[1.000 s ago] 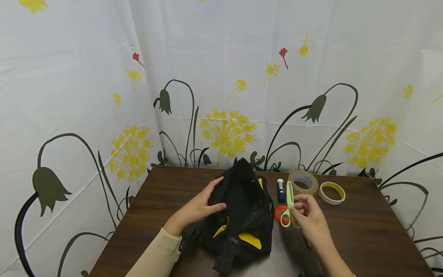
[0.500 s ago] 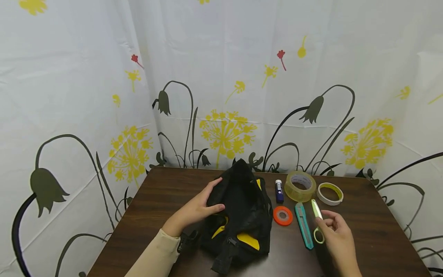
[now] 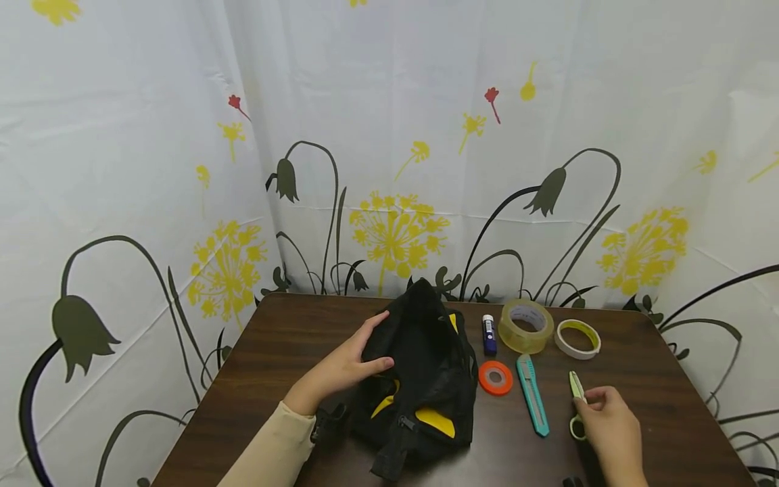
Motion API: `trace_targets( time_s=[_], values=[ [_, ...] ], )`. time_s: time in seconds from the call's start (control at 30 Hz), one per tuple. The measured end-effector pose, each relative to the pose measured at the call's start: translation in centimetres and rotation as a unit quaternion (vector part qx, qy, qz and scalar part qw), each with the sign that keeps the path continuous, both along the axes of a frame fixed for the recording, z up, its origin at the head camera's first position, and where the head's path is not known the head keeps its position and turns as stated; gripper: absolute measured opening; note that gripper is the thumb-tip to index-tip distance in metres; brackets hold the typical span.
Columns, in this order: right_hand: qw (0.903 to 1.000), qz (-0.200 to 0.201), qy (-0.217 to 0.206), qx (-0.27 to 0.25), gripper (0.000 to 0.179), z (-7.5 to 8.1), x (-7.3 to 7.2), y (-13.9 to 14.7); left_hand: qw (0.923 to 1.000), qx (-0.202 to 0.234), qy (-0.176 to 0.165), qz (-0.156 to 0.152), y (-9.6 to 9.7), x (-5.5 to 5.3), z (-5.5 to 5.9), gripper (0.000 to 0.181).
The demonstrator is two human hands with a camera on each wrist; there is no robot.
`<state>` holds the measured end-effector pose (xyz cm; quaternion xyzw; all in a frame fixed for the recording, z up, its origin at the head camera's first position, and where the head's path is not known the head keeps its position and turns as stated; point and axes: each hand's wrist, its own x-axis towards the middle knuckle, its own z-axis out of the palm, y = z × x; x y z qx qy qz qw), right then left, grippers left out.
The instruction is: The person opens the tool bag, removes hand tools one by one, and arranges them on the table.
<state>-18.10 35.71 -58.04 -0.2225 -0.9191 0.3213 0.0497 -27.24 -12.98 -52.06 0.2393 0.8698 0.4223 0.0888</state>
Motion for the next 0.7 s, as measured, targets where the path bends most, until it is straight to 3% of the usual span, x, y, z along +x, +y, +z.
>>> trace_targets(
  time_s=[0.53, 0.7],
  values=[
    [0.9980, 0.022, 0.029, 0.052, 0.041, -1.3, -0.5, 0.0, 1.0000, -0.002, 0.004, 0.000, -0.4, 0.0, -0.7, 0.094],
    [0.9967, -0.043, 0.068, 0.017, 0.048, -1.6, -0.4, -0.5, 0.9998, 0.004, 0.019, -0.002, -0.4, 0.1, -0.8, 0.087]
  ],
)
